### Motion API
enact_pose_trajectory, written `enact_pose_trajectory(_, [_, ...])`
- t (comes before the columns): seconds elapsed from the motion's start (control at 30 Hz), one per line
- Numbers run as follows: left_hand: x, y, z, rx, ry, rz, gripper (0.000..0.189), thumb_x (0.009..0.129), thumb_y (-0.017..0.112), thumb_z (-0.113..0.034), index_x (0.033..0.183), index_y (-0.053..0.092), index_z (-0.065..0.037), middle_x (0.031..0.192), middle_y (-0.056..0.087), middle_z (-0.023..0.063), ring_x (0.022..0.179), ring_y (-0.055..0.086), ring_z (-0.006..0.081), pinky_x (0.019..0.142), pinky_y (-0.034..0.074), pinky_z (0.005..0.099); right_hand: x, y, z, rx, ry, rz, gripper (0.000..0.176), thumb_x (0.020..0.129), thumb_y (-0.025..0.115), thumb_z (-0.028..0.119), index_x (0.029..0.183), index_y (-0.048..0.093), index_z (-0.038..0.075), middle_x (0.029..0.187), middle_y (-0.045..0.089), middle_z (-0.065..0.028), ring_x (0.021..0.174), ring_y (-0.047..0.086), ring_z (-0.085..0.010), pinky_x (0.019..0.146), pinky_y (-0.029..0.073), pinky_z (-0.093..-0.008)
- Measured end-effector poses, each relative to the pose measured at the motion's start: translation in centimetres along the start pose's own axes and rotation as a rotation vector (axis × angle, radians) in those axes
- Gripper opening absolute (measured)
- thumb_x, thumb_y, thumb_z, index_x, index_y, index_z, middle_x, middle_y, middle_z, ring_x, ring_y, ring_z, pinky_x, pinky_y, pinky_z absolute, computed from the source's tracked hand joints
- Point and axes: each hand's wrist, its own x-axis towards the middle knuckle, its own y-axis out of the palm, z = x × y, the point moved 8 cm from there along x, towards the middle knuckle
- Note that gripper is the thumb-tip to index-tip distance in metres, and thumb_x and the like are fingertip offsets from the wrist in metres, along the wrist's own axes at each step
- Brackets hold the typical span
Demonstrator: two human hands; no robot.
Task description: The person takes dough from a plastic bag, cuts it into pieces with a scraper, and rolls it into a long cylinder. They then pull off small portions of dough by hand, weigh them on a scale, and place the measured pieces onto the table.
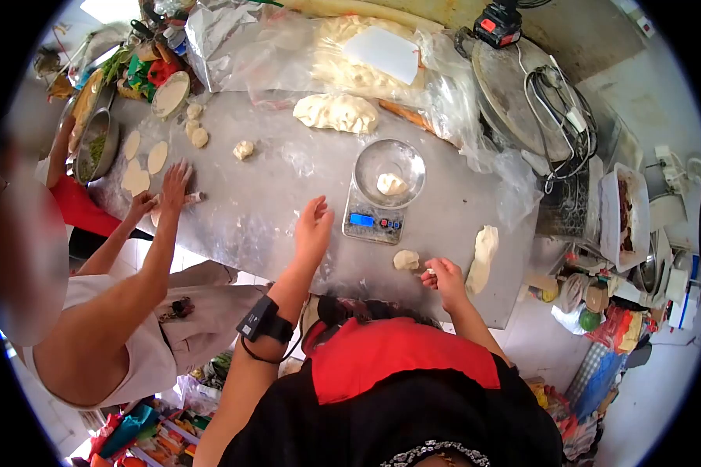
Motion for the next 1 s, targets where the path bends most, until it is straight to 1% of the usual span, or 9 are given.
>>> enact_pose_trajectory(0.1, [1.1,2.6,-7.2,0.183,0.162,0.072,0.040,0.082,0.061,-0.016,0.119,0.055,-0.003,0.107,0.061,0.0137,0.096,0.061,0.0252,0.082,0.047,0.0328,-0.3,-0.1,-0.1,0.009,0.007,-0.033,0.018,0.088,0.053,0.019,0.098,0.059,0.005,0.079,0.064,-0.0049,0.067,0.059,-0.0111,0.057,0.043,-0.0229])
enact_pose_trajectory(0.23, [2.6,8.9,-12.0,0.670,0.353,0.229,0.043,0.078,0.064,-0.028,0.116,0.058,-0.007,0.110,0.061,0.0147,0.099,0.060,0.0298,0.085,0.046,0.0400,0.1,0.6,1.8,-0.021,-0.060,-0.045,0.018,0.087,0.053,0.013,0.102,0.057,0.004,0.085,0.064,-0.0055,0.073,0.060,-0.0116,0.060,0.044,-0.0227])
enact_pose_trajectory(0.3, [2.8,11.5,-12.8,0.941,0.363,0.323,0.043,0.076,0.063,-0.030,0.113,0.059,-0.009,0.109,0.061,0.0153,0.101,0.059,0.0314,0.086,0.044,0.0427,0.1,1.0,3.4,-0.013,-0.109,-0.019,0.020,0.087,0.053,0.011,0.106,0.054,0.004,0.089,0.065,-0.0067,0.076,0.060,-0.0120,0.065,0.045,-0.0240])
enact_pose_trajectory(0.4, [4.2,13.5,-10.2,1.008,0.310,0.317,0.040,0.075,0.061,-0.028,0.111,0.060,-0.012,0.107,0.060,0.0147,0.099,0.060,0.0300,0.087,0.042,0.0422,-0.4,1.5,5.7,0.024,-0.200,-0.006,0.022,0.088,0.053,0.011,0.109,0.052,0.004,0.092,0.065,-0.0079,0.079,0.061,-0.0125,0.068,0.046,-0.0248])
enact_pose_trajectory(0.6, [1.6,11.0,-12.1,0.205,0.319,0.357,0.034,0.073,0.055,-0.007,0.108,0.057,-0.004,0.103,0.057,0.0156,0.090,0.059,0.0329,0.083,0.045,0.0404,-0.4,3.6,11.2,-0.014,-0.347,0.026,0.018,0.090,0.056,0.012,0.104,0.058,0.001,0.089,0.065,-0.0077,0.078,0.061,-0.0122,0.070,0.048,-0.0257])
enact_pose_trajectory(0.7, [-0.7,10.3,-12.3,-0.005,0.349,0.431,0.043,0.073,0.053,0.002,0.115,0.057,-0.005,0.100,0.056,0.0109,0.091,0.058,0.0229,0.084,0.045,0.0312,-0.3,6.4,14.3,-0.094,-0.474,0.082,0.018,0.090,0.056,0.013,0.101,0.061,-0.001,0.085,0.065,-0.0067,0.076,0.061,-0.0117,0.069,0.049,-0.0261])
enact_pose_trajectory(0.9, [-2.9,8.8,-10.8,-0.570,0.009,0.427,0.038,0.086,0.053,-0.005,0.123,0.053,-0.001,0.104,0.058,0.0044,0.095,0.057,0.0141,0.081,0.048,0.0292,-0.5,10.2,16.5,-0.450,-0.684,0.113,0.023,0.090,0.053,0.013,0.106,0.060,-0.002,0.084,0.066,-0.0053,0.074,0.062,-0.0133,0.069,0.049,-0.0281])
enact_pose_trajectory(0.93, [-2.8,8.8,-10.5,-0.491,-0.041,0.448,0.037,0.087,0.053,-0.006,0.123,0.053,-0.001,0.103,0.059,0.0044,0.093,0.057,0.0135,0.079,0.048,0.0281,-0.8,10.5,16.3,-0.507,-0.701,0.124,0.024,0.090,0.053,0.012,0.108,0.060,-0.002,0.084,0.066,-0.0053,0.074,0.062,-0.0136,0.070,0.049,-0.0283])
enact_pose_trajectory(1.0, [-3.1,8.8,-9.1,-0.329,-0.173,0.514,0.034,0.089,0.053,-0.008,0.122,0.053,-0.001,0.101,0.062,0.0043,0.088,0.059,0.0123,0.075,0.049,0.0258,-0.6,10.5,14.5,-0.325,-0.549,0.257,0.026,0.090,0.051,0.011,0.111,0.059,-0.001,0.084,0.066,-0.0062,0.074,0.062,-0.0146,0.071,0.049,-0.0286])
